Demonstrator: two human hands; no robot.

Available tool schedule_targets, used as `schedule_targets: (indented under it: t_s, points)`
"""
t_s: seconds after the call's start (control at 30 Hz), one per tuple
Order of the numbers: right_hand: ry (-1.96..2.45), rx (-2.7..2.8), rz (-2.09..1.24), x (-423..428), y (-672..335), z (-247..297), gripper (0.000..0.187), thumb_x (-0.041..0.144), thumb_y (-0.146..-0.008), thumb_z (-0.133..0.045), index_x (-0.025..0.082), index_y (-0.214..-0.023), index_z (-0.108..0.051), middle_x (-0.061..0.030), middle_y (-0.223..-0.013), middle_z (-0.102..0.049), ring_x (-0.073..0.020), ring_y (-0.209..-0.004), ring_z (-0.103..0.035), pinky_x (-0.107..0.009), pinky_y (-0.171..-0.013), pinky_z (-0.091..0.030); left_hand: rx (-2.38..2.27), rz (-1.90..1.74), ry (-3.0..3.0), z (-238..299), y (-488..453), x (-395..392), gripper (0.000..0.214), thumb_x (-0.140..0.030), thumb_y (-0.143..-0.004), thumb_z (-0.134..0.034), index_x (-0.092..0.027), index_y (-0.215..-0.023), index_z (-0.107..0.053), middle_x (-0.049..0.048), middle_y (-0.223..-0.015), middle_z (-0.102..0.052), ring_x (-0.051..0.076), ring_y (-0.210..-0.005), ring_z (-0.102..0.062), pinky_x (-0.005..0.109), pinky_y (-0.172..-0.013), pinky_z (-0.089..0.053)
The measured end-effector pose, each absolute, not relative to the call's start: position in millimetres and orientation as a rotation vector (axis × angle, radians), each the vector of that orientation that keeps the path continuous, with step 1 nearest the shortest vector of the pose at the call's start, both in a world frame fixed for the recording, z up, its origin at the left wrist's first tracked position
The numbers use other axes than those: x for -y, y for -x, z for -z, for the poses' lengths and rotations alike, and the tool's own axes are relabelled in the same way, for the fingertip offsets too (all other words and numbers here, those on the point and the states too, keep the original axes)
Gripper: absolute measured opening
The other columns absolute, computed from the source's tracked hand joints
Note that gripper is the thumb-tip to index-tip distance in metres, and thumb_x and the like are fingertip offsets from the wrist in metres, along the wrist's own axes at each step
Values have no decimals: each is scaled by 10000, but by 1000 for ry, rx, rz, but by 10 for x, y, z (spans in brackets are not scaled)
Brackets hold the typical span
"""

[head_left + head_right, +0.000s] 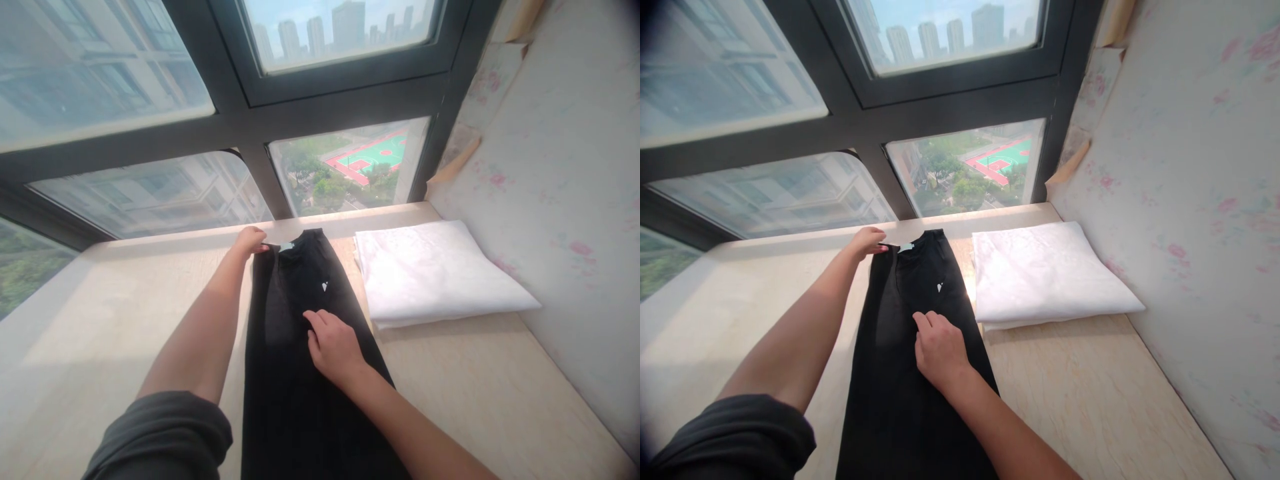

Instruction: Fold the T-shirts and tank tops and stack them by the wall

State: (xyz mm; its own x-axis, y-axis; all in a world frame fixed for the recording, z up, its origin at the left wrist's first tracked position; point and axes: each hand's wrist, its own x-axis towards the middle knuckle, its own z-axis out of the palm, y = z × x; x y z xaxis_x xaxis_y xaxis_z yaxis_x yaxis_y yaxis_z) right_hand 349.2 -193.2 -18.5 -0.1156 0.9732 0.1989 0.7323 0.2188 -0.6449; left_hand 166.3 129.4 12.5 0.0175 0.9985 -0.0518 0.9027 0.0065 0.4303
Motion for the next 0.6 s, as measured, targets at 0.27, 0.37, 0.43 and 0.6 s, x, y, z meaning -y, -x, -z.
schedule_targets:
  t_s: [0.27,0.37,0.43,0.6]
  points:
    - [1576,1811,-587,1919,-3498,221,359,149,-927,-479,209,-1264,-587,-70,-1090,-653,-193,-976,-628,-302,-839,-518,-2036,-650,-2054,-32,-1663,-763,318,-294,-939,-555,-131,-1210,-585,118,-1183,-624,232,-1067,-625,448,-951,-512]
    - [1608,1835,-565,1924,-3492,227,366,145,-916,-496,209,-1267,-576,-77,-1103,-632,-199,-958,-623,-300,-792,-523,-1969,-636,-2221,-37,-1692,-376,359,-195,-875,-518,-142,-1221,-594,162,-1252,-568,282,-1161,-585,435,-1021,-471]
    - [1618,1853,-551,1928,-3491,226,368,152,-914,-507,210,-1271,-572,-81,-1118,-617,-203,-949,-620,-302,-768,-526,-1858,-564,-2349,-56,-1715,-1,352,-205,-841,-531,-181,-1178,-630,153,-1227,-577,303,-1167,-580,434,-1031,-467]
    - [1597,1791,-575,1915,-3506,245,354,165,-917,-518,191,-1264,-584,-80,-1112,-626,-198,-937,-632,-315,-811,-527,-1613,-385,-2540,-22,-1744,1445,338,-294,-888,-497,-267,-1188,-651,125,-1198,-633,282,-1131,-609,422,-997,-505]
